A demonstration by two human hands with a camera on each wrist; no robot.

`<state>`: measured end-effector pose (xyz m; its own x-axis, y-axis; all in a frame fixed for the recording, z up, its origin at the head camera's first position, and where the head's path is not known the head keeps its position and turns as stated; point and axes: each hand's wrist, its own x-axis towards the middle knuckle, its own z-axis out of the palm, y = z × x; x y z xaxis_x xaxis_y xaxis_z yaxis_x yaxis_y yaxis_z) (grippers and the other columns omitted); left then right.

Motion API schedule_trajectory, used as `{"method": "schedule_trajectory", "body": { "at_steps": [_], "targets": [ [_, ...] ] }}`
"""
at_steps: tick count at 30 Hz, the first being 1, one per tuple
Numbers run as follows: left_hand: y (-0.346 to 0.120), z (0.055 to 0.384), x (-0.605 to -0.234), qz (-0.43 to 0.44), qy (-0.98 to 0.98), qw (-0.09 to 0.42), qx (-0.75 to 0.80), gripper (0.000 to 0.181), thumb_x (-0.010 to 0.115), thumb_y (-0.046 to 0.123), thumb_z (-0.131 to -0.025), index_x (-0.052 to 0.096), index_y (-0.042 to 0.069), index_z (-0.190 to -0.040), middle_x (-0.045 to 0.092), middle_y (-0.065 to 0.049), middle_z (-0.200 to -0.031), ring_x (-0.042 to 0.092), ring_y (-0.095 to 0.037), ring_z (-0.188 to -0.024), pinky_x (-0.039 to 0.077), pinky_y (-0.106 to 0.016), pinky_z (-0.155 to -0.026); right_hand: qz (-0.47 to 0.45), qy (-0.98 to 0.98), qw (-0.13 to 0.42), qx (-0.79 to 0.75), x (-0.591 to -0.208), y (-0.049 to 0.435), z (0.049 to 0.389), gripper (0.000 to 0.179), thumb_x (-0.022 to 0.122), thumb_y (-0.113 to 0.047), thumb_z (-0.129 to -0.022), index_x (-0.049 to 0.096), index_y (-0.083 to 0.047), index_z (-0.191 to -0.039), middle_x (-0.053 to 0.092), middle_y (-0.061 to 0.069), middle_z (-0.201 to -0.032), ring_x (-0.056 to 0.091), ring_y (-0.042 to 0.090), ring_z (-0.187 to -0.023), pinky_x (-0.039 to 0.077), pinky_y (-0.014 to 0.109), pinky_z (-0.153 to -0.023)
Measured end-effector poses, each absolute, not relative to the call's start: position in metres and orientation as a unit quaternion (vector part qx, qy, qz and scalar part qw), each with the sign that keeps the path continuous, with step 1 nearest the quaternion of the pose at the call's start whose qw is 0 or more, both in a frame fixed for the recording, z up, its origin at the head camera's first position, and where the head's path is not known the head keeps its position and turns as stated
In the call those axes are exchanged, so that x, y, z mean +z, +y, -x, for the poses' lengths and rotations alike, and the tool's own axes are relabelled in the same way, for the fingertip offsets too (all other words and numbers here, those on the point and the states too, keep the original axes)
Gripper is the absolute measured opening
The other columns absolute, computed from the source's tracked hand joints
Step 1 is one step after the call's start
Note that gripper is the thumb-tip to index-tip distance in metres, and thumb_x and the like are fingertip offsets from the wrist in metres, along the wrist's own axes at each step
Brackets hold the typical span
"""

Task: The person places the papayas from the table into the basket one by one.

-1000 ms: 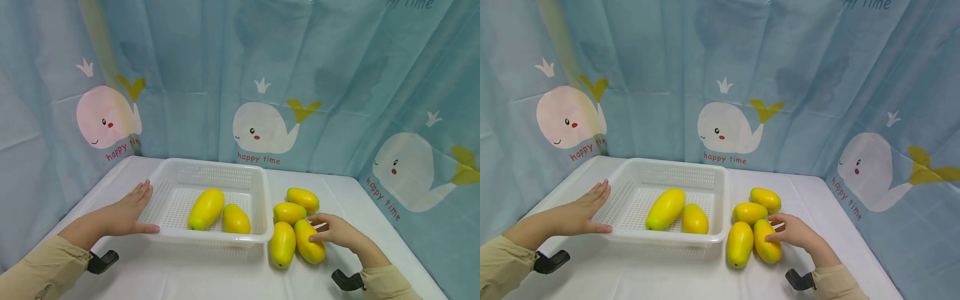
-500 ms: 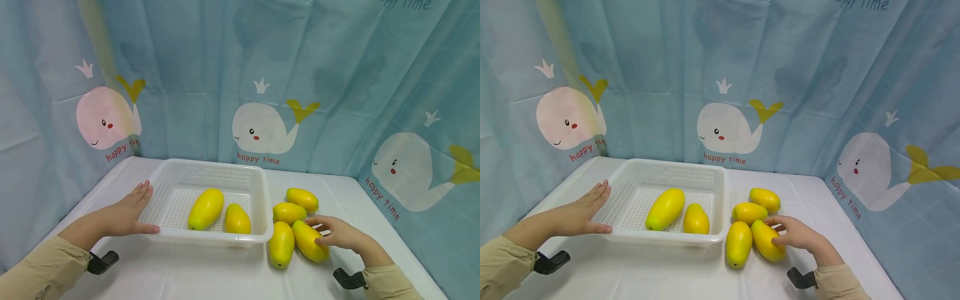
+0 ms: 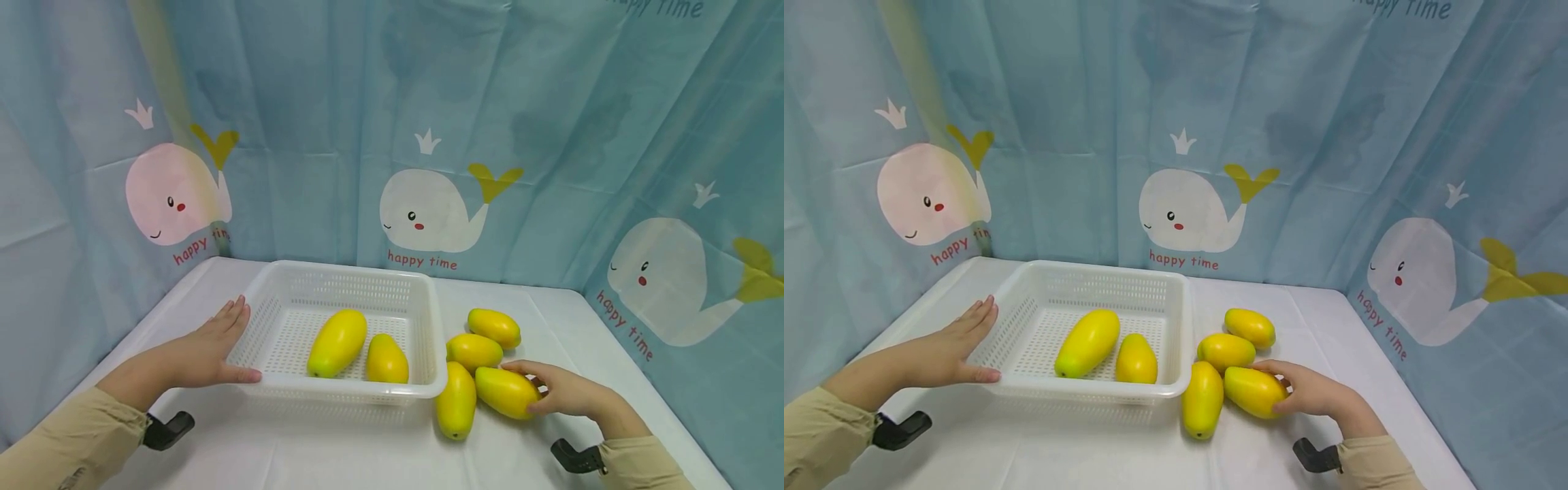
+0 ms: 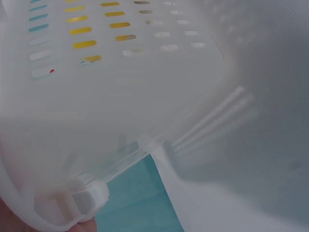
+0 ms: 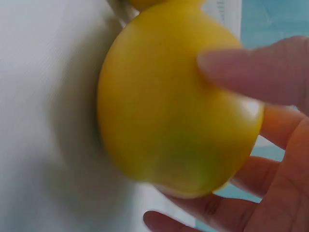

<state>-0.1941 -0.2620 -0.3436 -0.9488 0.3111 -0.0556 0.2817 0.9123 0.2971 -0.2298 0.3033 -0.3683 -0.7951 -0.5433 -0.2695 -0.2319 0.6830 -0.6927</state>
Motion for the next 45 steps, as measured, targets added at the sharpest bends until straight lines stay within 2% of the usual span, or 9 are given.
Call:
{"method": "schedule_trajectory", "body": {
  "at_steps": [8,17,27,37,45],
  "targets": [
    [-0.262,0.193,-0.345,-0.151,0.977,0.050,0.141,0.127,0.061,0.072,-0.062,0.004,-0.009,-0.142,-0.004,-0.025,-0.150,-0.004,-0.043,-0.136,0.012,-0.065,-0.101,0.194,0.883,0.229,-0.360,-0.382,0.313,0.233,0.064,0.072,-0.025,-0.077,0.043,-0.015,-0.134,0.045,0.015,-0.133,0.043,0.035,-0.115,0.035,0.062,-0.091],
    [-0.262,0.193,-0.344,-0.150,0.977,0.050,0.140,0.128,0.061,0.072,-0.062,0.004,-0.009,-0.142,-0.004,-0.025,-0.150,-0.004,-0.043,-0.136,0.011,-0.065,-0.101,0.205,0.882,0.202,-0.373,-0.391,0.319,0.238,0.062,0.071,-0.023,-0.078,0.044,-0.014,-0.133,0.049,0.012,-0.128,0.047,0.029,-0.107,0.040,0.048,-0.088],
    [-0.262,0.193,-0.343,-0.149,0.977,0.053,0.145,0.128,0.061,0.073,-0.062,0.004,-0.008,-0.142,-0.004,-0.024,-0.150,-0.004,-0.042,-0.137,0.011,-0.065,-0.101,0.207,0.879,0.196,-0.382,-0.392,0.327,0.239,0.062,0.071,-0.022,-0.079,0.044,-0.010,-0.133,0.048,0.015,-0.130,0.046,0.030,-0.111,0.040,0.043,-0.090],
    [-0.262,0.193,-0.342,-0.148,0.977,0.054,0.145,0.128,0.061,0.073,-0.062,0.005,-0.009,-0.142,-0.003,-0.025,-0.150,-0.004,-0.042,-0.136,0.012,-0.065,-0.101,0.224,0.877,0.178,-0.387,-0.375,0.332,0.240,0.062,0.070,-0.020,-0.079,0.043,-0.010,-0.134,0.048,0.013,-0.129,0.052,0.014,-0.103,0.043,0.018,-0.084],
    [-0.262,0.193,-0.341,-0.147,0.977,0.056,0.144,0.128,0.061,0.073,-0.061,0.005,-0.009,-0.142,-0.003,-0.025,-0.150,-0.004,-0.042,-0.136,0.012,-0.066,-0.101,0.242,0.866,0.161,-0.407,-0.360,0.330,0.246,0.063,0.068,-0.016,-0.082,0.039,-0.005,-0.136,0.045,0.019,-0.128,0.056,0.014,-0.096,0.049,0.024,-0.080]
  ]
}}
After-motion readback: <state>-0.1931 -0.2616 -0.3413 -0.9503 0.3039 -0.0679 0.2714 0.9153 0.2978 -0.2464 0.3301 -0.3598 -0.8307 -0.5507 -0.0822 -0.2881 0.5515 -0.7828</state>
